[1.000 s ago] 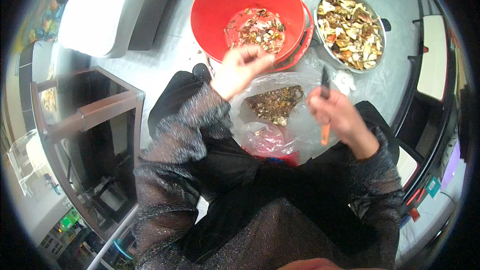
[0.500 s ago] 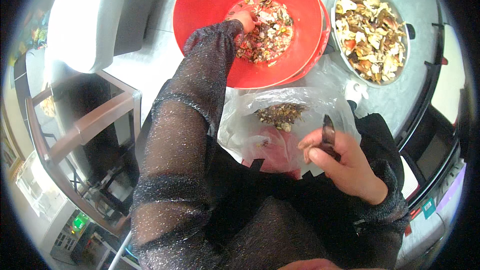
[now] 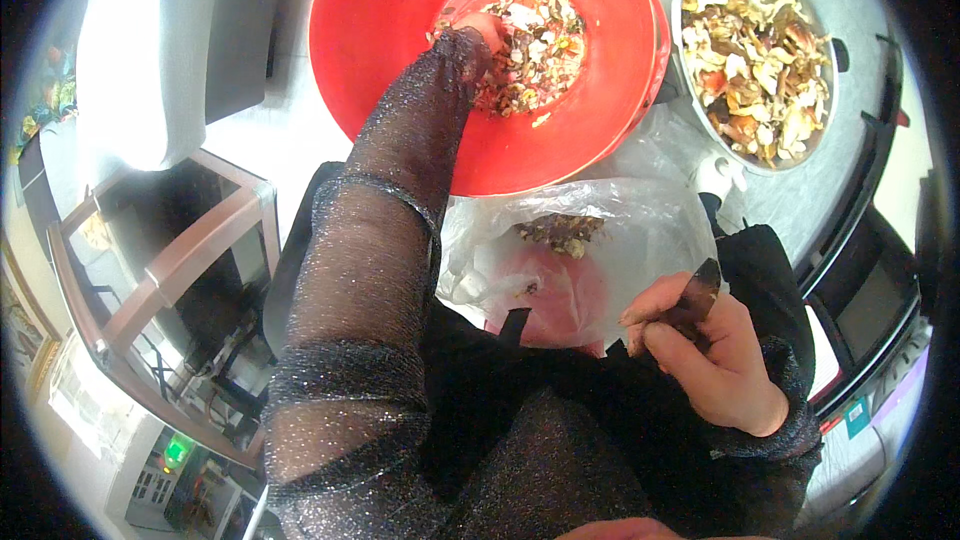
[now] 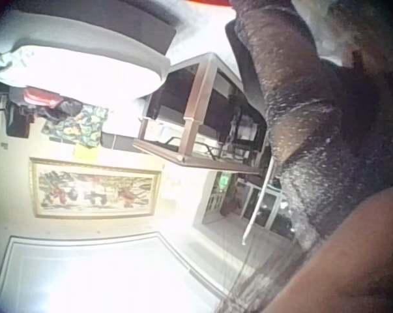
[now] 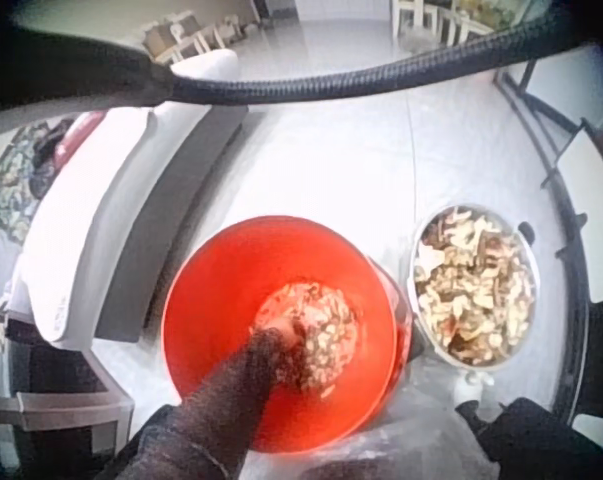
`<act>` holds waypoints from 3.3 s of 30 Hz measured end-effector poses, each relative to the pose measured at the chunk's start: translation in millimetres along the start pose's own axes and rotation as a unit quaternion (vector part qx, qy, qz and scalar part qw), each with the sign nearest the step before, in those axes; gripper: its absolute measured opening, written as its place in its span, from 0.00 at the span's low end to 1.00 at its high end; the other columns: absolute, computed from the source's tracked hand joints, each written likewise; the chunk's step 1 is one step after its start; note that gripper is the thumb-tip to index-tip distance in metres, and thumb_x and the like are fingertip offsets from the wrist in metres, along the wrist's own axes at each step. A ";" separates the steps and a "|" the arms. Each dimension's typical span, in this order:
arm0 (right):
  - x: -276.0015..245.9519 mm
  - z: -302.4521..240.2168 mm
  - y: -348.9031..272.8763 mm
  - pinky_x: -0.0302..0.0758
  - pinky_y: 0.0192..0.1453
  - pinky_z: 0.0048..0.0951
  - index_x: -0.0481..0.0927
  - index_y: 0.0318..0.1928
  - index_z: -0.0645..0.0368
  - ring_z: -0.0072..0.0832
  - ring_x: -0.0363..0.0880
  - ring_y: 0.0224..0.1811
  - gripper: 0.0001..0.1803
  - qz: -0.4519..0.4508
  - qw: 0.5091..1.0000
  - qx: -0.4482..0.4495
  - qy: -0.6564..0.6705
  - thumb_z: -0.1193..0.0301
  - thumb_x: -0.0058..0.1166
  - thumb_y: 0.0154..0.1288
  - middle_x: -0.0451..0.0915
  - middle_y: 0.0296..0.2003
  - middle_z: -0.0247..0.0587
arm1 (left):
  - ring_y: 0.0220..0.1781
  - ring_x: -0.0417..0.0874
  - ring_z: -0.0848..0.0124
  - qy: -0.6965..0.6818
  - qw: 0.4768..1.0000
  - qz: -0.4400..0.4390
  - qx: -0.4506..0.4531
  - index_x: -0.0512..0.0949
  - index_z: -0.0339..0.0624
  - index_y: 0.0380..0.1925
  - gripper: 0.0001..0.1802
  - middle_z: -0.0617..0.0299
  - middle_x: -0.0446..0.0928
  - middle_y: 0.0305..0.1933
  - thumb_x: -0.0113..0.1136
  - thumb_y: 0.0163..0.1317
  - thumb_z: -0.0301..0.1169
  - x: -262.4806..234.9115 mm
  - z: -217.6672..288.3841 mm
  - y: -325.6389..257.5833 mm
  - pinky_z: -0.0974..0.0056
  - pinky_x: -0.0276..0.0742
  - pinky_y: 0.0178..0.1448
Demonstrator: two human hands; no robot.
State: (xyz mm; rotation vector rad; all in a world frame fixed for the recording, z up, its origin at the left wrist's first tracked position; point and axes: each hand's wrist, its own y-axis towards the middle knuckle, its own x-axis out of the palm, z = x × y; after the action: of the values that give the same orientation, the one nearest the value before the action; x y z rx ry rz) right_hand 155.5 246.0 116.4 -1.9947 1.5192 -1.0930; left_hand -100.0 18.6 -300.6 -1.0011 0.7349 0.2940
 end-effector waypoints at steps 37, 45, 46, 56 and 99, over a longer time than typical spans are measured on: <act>12.7 14.1 -24.2 0.65 0.32 0.14 0.73 0.42 0.62 0.13 0.69 0.30 0.08 0.002 0.999 -0.027 -0.022 0.74 0.45 0.65 0.75 0.31 0.31 | 0.43 0.82 0.58 0.001 0.997 0.075 0.003 0.81 0.45 0.40 0.16 0.52 0.81 0.39 0.59 0.52 0.38 -44.9 10.5 -46.9 0.58 0.76 0.47; -11.5 -1.2 -11.3 0.70 0.40 0.21 0.75 0.42 0.65 0.21 0.74 0.34 0.10 0.012 0.999 -0.040 -0.006 0.82 0.44 0.61 0.76 0.33 0.38 | 0.43 0.82 0.56 0.055 0.997 0.044 -0.017 0.78 0.52 0.45 0.19 0.54 0.81 0.41 0.58 0.50 0.37 -8.8 21.2 -5.4 0.56 0.77 0.47; -15.6 -1.1 -9.5 0.71 0.41 0.21 0.75 0.43 0.65 0.21 0.75 0.35 0.10 0.004 1.000 -0.028 0.011 0.83 0.45 0.62 0.76 0.34 0.39 | 0.42 0.82 0.56 0.067 0.997 0.048 -0.007 0.78 0.53 0.46 0.20 0.55 0.82 0.39 0.59 0.49 0.37 -6.0 19.1 -4.0 0.56 0.77 0.46; -13.9 0.4 -11.4 0.71 0.41 0.21 0.75 0.43 0.65 0.21 0.75 0.35 0.10 0.003 0.999 -0.037 0.004 0.82 0.46 0.62 0.77 0.33 0.38 | 0.37 0.82 0.58 -0.053 0.996 0.018 0.066 0.81 0.51 0.40 0.18 0.54 0.82 0.35 0.60 0.45 0.34 2.1 -4.6 0.3 0.58 0.77 0.43; 64.8 158.9 -23.8 0.62 0.23 0.19 0.76 0.39 0.63 0.11 0.63 0.19 0.11 0.174 0.907 -0.274 -0.267 0.68 0.55 0.62 0.73 0.21 0.29 | 0.39 0.81 0.70 -0.669 0.734 0.034 0.116 0.73 0.36 0.43 0.17 0.58 0.77 0.40 0.55 0.65 0.40 24.9 234.5 -426.2 0.66 0.81 0.45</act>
State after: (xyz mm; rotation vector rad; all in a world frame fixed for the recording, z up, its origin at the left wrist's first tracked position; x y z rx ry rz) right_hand 300.5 171.3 58.1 -1.9932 1.8763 0.0557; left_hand 247.8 -9.8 39.2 -0.3063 -0.5305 0.8384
